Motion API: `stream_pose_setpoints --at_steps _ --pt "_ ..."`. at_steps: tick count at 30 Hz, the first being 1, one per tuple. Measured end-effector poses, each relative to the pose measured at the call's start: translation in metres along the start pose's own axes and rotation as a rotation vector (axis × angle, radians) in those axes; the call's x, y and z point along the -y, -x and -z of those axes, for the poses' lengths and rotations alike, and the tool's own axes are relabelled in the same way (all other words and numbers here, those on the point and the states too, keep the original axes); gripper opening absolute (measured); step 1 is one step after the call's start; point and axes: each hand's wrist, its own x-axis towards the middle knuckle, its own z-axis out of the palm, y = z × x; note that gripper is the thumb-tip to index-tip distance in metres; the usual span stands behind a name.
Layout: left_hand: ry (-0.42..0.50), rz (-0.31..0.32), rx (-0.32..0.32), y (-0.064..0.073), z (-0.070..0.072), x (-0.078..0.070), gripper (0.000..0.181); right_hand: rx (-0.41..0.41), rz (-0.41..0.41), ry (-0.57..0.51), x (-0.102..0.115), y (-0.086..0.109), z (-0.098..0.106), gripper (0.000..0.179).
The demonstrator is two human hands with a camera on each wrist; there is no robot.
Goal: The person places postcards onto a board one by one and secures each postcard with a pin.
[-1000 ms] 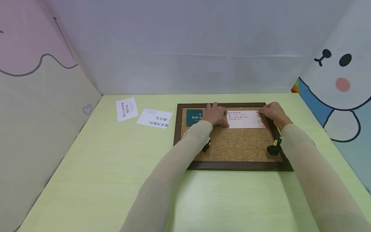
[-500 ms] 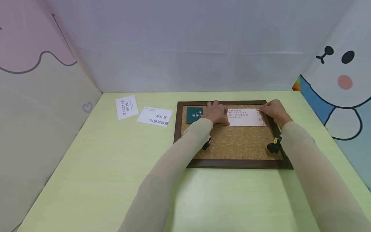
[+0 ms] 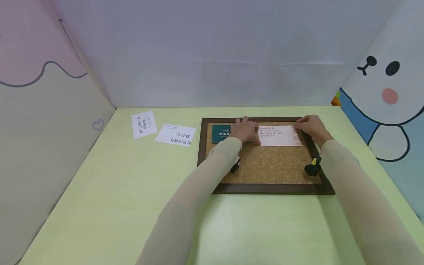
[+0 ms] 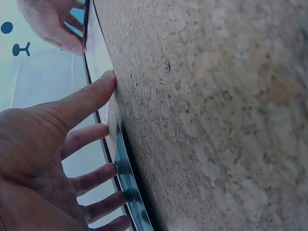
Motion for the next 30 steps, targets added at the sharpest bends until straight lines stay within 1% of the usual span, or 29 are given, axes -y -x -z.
stream_pose_setpoints --at_steps 3,8,10,12,20,30 --pt "0.007 0.0 0.0 0.0012 0.0 0.0008 0.056 -0.024 0.005 0.025 0.0015 0.0012 -0.0012 0.043" --pt "0.008 0.007 -0.001 0.0021 0.0001 0.0002 0.057 -0.071 -0.068 0.109 0.0048 0.0044 -0.0015 0.055" --pt "0.007 0.008 0.0 0.002 0.0 -0.0002 0.057 -0.079 -0.102 0.133 0.0056 0.0051 -0.0013 0.057" --pt "0.005 0.01 0.003 0.0021 0.0004 -0.0006 0.057 -0.08 -0.116 0.144 0.006 0.0057 -0.001 0.058" --pt "0.004 0.009 0.005 -0.0005 0.0007 0.0001 0.056 -0.079 -0.123 0.142 0.0069 0.0063 0.0005 0.06" --pt "-0.002 0.002 0.005 -0.002 -0.0001 0.0005 0.057 -0.096 -0.139 0.259 0.0048 0.0023 -0.0005 0.058"
